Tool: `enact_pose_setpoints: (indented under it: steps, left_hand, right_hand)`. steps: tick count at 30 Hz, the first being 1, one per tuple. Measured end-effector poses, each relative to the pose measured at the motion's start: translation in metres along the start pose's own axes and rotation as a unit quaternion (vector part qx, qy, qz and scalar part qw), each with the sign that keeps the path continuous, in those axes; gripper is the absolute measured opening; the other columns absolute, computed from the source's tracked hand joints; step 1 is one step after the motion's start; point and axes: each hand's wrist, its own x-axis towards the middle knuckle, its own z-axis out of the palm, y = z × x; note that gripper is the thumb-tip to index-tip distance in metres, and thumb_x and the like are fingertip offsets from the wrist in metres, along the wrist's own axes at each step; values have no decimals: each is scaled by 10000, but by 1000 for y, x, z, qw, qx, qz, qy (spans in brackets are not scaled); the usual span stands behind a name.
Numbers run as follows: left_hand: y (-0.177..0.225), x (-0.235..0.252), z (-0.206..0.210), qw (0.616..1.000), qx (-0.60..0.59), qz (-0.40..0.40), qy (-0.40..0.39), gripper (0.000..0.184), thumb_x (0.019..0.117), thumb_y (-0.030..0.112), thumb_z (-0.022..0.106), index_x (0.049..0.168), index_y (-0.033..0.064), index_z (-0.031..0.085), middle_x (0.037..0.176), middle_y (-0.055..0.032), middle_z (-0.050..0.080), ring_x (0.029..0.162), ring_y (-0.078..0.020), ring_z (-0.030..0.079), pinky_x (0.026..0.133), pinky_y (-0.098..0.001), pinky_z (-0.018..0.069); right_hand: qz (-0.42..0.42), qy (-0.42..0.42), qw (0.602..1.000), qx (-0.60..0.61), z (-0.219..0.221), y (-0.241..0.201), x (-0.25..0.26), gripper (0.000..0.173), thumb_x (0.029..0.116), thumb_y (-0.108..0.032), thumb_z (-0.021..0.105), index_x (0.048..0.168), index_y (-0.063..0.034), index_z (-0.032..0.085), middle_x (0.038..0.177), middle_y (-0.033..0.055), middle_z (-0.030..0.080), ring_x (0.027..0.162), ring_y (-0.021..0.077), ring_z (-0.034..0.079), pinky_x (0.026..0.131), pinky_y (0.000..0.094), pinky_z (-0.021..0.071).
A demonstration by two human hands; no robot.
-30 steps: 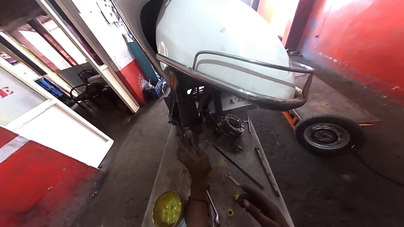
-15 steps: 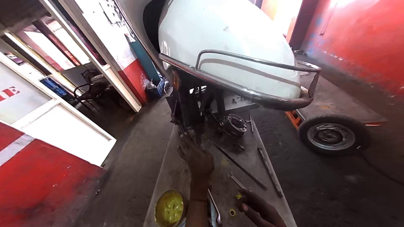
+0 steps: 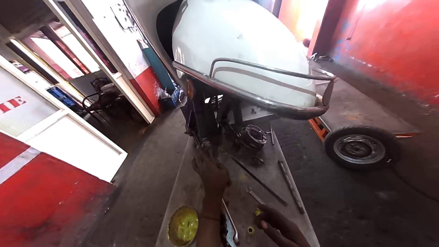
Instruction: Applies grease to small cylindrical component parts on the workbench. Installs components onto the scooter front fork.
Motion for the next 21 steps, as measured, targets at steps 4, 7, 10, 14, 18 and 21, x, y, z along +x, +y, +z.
enact_pose_setpoints:
  steps: [4,7,10,14,18,21]
  left_hand:
    - [10,-3,-11,998,-57,-30,-17,852,862,51,669,1586,-53,231,1595,-274,346,1464,-464,327,1198,-647,147]
    - [3,0,-27,981,-181,-66,35,702,920,41,655,1536,-35,329,1407,-219,585,1294,-333,573,1077,-502,462]
    - [4,5,-28,993,-98,-65,15,841,923,57,639,1603,-27,152,1577,-240,397,1438,-438,380,1169,-617,271]
    - [20,-1,-9,990,96,-25,-99,952,858,104,723,1594,-70,144,1660,-304,122,1529,-476,162,1185,-704,96]
    - [15,-40,-21,988,70,59,-124,829,924,124,664,1588,-42,197,1570,-238,416,1463,-408,384,1198,-683,120]
    - [-3,-96,-14,983,-4,-38,-178,707,947,124,649,1571,22,333,1448,-191,568,1320,-371,549,1138,-609,358]
  right_hand:
    - [-1,16,1000,0,-6,2,-1,458,1042,-189,545,1398,95,501,1073,94,715,963,111,686,880,318,567]
    - [-18,18,1000,2,-7,5,-3,457,1040,-215,553,1390,77,522,1055,72,724,949,98,689,867,311,572]
    - [-19,26,999,22,-5,11,-3,453,1040,-239,556,1384,55,533,1034,31,722,922,72,681,842,289,573]
    - [-1,24,999,40,-3,12,-4,487,1037,-273,563,1401,49,525,1065,39,718,960,87,684,862,295,575]
    - [5,50,999,8,-21,10,-7,479,1032,-299,546,1376,34,555,1069,37,719,976,88,675,881,299,563]
    - [27,131,991,-27,-57,11,-2,453,1017,-269,536,1387,-10,566,1027,35,730,920,116,689,836,328,578]
